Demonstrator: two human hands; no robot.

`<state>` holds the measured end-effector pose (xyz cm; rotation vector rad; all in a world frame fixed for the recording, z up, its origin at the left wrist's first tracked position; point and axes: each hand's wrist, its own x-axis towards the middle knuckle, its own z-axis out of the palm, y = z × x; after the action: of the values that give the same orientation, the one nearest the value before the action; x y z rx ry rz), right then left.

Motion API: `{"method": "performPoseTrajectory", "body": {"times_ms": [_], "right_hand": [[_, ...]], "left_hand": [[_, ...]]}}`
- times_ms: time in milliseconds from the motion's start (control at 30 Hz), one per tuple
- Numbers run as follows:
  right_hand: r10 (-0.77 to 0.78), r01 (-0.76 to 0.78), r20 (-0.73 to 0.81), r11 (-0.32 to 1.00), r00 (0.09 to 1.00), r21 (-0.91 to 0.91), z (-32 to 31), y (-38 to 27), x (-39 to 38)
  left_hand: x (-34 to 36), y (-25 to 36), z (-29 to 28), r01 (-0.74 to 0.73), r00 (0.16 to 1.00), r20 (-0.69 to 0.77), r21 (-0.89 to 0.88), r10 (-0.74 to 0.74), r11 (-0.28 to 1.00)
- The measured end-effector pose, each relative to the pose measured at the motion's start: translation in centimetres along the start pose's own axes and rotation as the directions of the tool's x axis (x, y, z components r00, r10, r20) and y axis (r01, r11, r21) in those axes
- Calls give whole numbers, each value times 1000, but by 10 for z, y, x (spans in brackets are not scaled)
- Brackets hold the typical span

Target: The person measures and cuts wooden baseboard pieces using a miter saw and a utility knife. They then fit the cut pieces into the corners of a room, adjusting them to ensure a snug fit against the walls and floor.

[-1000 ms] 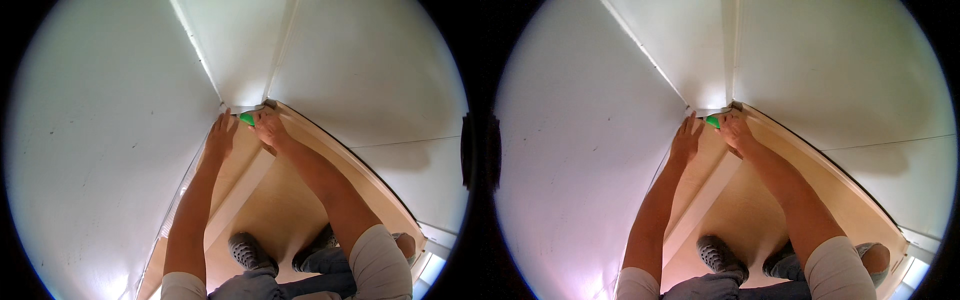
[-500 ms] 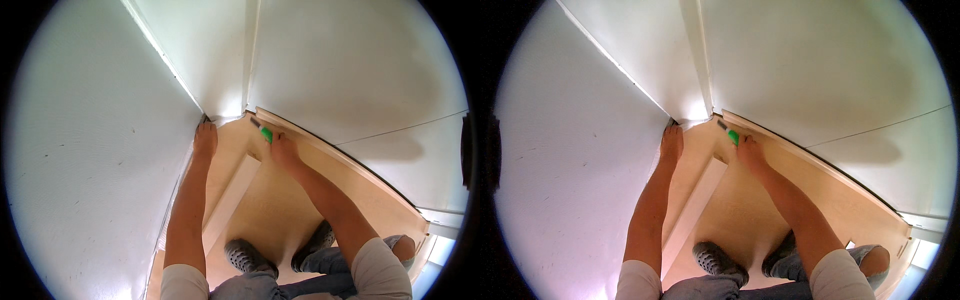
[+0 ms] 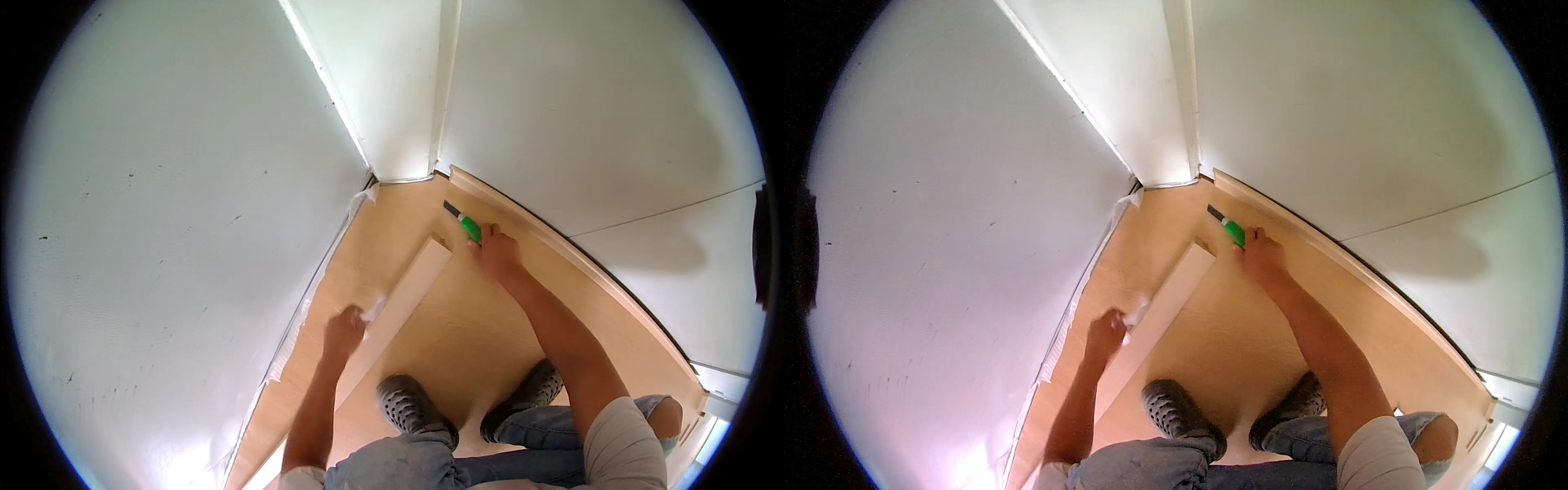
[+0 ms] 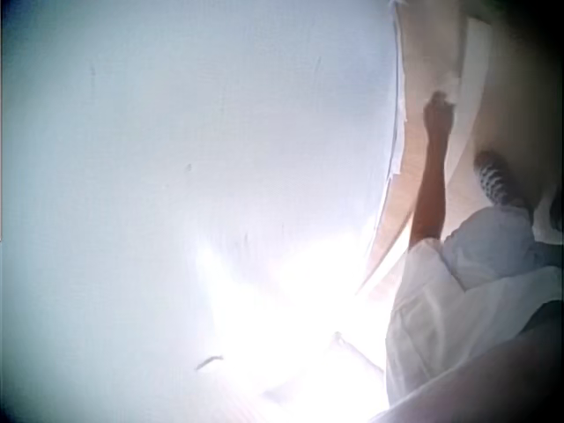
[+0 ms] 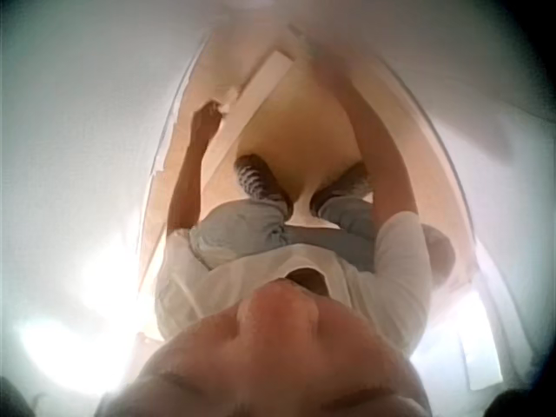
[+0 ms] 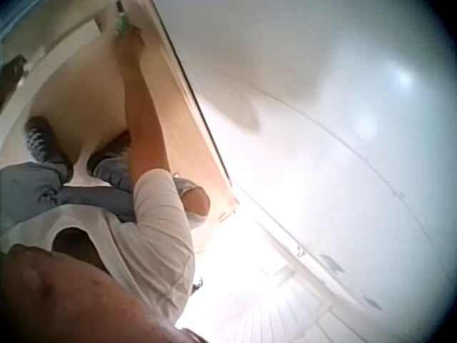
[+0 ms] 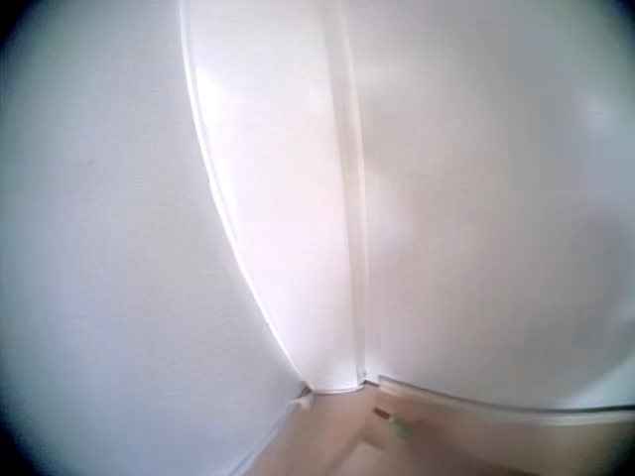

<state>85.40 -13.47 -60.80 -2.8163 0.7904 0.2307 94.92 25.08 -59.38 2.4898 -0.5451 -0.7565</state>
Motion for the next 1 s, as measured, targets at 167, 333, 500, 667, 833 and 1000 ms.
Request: {"method": "performPoseTrajectory", "body": {"times_ms": [167,333,500,667,833,1000], "right_hand": [[-18,33,-45,933,999,359,-5,-39,4],[-109,-261,252,-85,962,962,53,-151,4],[14,-337,355,-283,935,898,69,-230,20],[94,-138,154,-158,984,978,89,-257,48],[18,-130,129,89,991,987,67,-272,69],[92,17,-17,-2,996,1000,100,-276,83]], "left_hand": [[-91,-16,8,125,922,384,-407,45,905],[-65,38,-14,-99,976,210,209,55,973],[45,60,-44,-267,925,-132,444,357,855],[154,98,-68,-405,845,55,716,533,569],[198,114,-74,-307,933,164,828,319,470],[208,118,-64,-373,896,196,820,398,435]]}}
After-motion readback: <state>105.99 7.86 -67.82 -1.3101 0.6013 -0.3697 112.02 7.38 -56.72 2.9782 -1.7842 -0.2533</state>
